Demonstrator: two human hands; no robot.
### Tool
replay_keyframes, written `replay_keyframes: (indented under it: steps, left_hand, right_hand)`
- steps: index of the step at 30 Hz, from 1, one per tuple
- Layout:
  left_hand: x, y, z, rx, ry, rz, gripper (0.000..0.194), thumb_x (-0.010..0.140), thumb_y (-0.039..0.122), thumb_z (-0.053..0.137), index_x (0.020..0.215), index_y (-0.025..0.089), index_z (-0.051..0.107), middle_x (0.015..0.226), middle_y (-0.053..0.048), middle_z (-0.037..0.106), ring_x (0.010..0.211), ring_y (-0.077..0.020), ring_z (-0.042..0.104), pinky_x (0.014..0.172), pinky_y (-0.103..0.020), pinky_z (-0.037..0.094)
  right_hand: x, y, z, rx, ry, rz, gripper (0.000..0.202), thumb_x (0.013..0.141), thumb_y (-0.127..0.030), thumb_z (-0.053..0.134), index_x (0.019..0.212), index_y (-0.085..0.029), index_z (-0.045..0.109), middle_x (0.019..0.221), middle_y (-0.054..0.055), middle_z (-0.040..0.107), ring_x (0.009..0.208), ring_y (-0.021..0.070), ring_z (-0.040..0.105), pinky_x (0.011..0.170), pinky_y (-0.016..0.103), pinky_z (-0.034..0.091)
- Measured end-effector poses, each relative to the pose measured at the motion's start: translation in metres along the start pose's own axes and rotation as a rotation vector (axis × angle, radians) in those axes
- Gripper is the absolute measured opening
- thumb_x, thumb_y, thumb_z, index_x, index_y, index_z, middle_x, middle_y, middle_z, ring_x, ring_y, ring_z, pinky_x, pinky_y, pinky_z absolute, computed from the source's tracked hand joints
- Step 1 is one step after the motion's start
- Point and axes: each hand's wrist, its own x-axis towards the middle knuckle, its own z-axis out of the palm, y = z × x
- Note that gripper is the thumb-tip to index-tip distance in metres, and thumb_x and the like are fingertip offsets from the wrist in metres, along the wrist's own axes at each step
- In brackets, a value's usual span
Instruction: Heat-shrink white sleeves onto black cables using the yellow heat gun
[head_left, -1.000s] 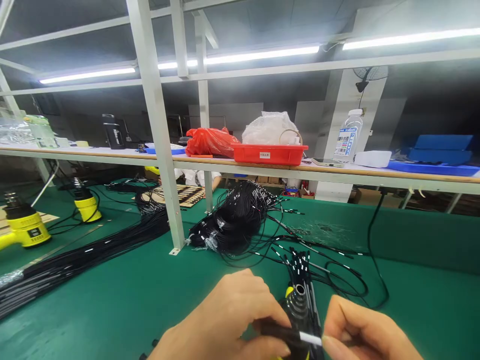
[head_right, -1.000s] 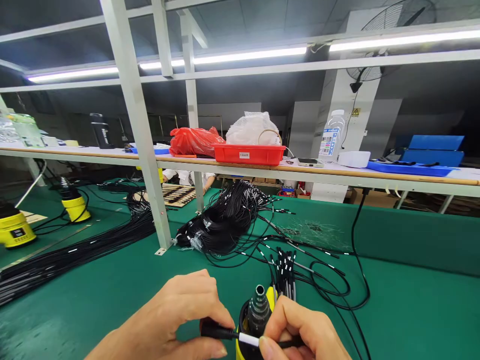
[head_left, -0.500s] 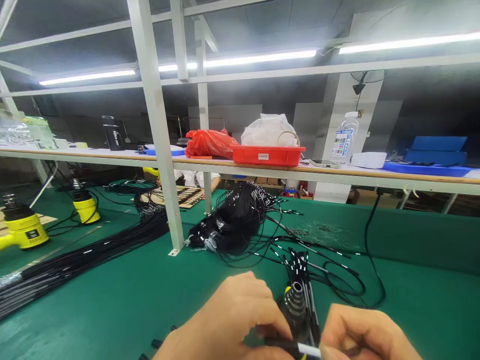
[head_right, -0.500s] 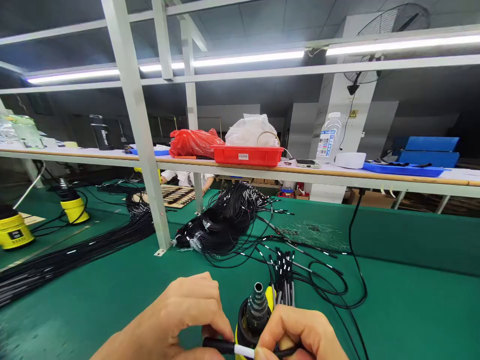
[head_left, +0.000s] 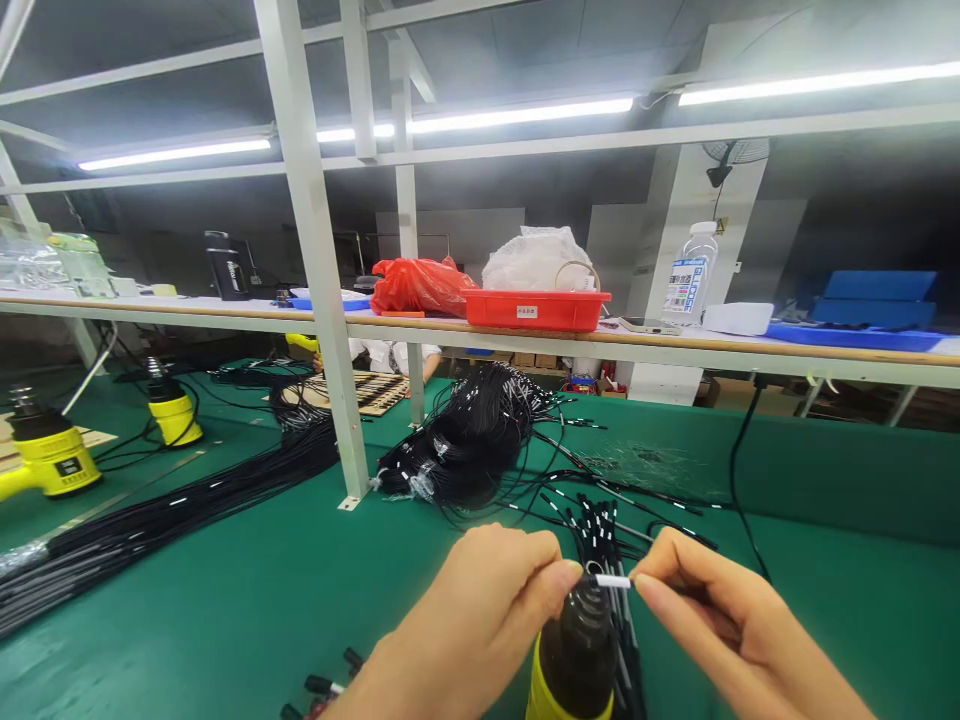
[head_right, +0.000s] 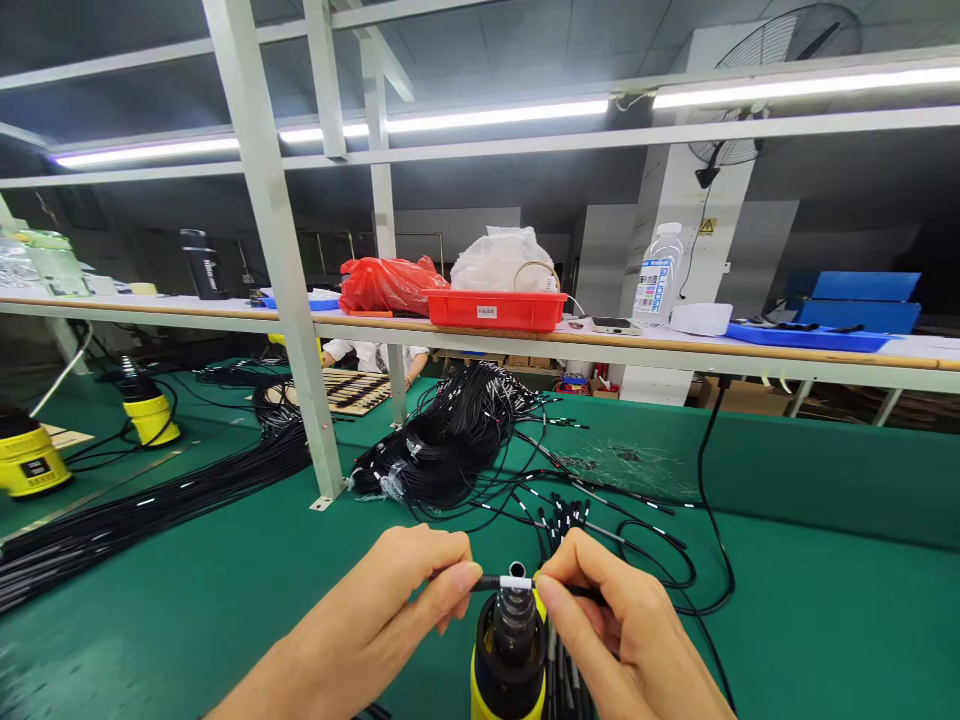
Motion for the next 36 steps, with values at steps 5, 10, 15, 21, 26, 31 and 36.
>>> replay_keyframes:
  steps: [5, 10, 15, 21, 26, 31, 36]
  left_hand:
    - [0.010, -0.005, 0.005, -0.115, 0.000, -0.034, 0.038, 0.104, 0.035, 0.034, 0.071, 0.020, 0.046, 0.070, 0.003, 0.053, 0.068, -0.0131, 0.046, 0.060, -0.026, 0.031]
    - [0.016, -0.014, 0.014, -0.271, 0.002, -0.082, 0.035, 0.101, 0.037, 0.042, 0.070, 0.020, 0.044, 0.065, 0.006, 0.047, 0.061, -0.0113, 0.039, 0.057, -0.026, 0.028]
    - [0.016, -0.018, 0.018, -0.336, 0.006, -0.112, 0.029, 0.098, 0.035, 0.050, 0.073, 0.020, 0.049, 0.071, 0.006, 0.052, 0.070, -0.0123, 0.045, 0.064, -0.024, 0.032]
    - [0.018, -0.022, 0.022, -0.380, 0.028, -0.133, 0.022, 0.094, 0.031, 0.056, 0.075, 0.020, 0.053, 0.075, 0.005, 0.056, 0.078, -0.0141, 0.048, 0.069, -0.025, 0.034]
    - [0.019, -0.025, 0.024, -0.416, 0.049, -0.113, 0.021, 0.092, 0.028, 0.059, 0.074, 0.019, 0.053, 0.073, 0.006, 0.054, 0.074, -0.0131, 0.046, 0.066, -0.024, 0.033]
    - [0.020, -0.025, 0.023, -0.451, 0.065, -0.065, 0.019, 0.090, 0.024, 0.061, 0.074, 0.019, 0.053, 0.075, 0.006, 0.055, 0.077, -0.0127, 0.048, 0.070, -0.023, 0.034]
    - [0.020, -0.024, 0.021, -0.445, 0.097, -0.070, 0.014, 0.088, 0.019, 0.062, 0.076, 0.020, 0.055, 0.079, 0.006, 0.056, 0.079, -0.0124, 0.049, 0.073, -0.023, 0.034]
  right_hand:
    - [0.007, 0.010, -0.002, -0.034, -0.010, -0.005, 0.036, 0.101, -0.046, 0.037, 0.077, -0.022, 0.051, 0.072, -0.003, 0.047, 0.063, 0.0136, 0.043, 0.056, 0.019, 0.041]
    - [0.012, 0.020, -0.001, -0.008, 0.006, 0.024, 0.034, 0.099, -0.046, 0.040, 0.075, -0.023, 0.050, 0.073, -0.002, 0.049, 0.066, 0.0154, 0.046, 0.060, 0.021, 0.045]
    - [0.012, 0.024, 0.000, -0.010, 0.025, 0.018, 0.035, 0.097, -0.046, 0.042, 0.072, -0.023, 0.049, 0.070, -0.002, 0.048, 0.064, 0.0158, 0.043, 0.056, 0.021, 0.044]
    - [0.014, 0.025, 0.001, -0.028, 0.014, 0.011, 0.034, 0.097, -0.045, 0.044, 0.072, -0.023, 0.051, 0.070, -0.002, 0.051, 0.064, 0.0159, 0.044, 0.056, 0.021, 0.044]
    - [0.016, 0.028, 0.001, -0.043, -0.001, 0.008, 0.032, 0.097, -0.043, 0.043, 0.073, -0.023, 0.051, 0.071, -0.002, 0.053, 0.064, 0.0156, 0.046, 0.056, 0.021, 0.044]
    - [0.013, 0.031, 0.001, -0.096, 0.013, 0.002, 0.031, 0.097, -0.042, 0.042, 0.074, -0.024, 0.051, 0.072, -0.001, 0.055, 0.064, 0.0159, 0.047, 0.056, 0.022, 0.043]
    - [0.015, 0.030, 0.000, -0.266, 0.017, 0.013, 0.038, 0.098, -0.049, 0.037, 0.079, -0.025, 0.059, 0.071, 0.000, 0.060, 0.064, 0.0174, 0.052, 0.056, 0.024, 0.042]
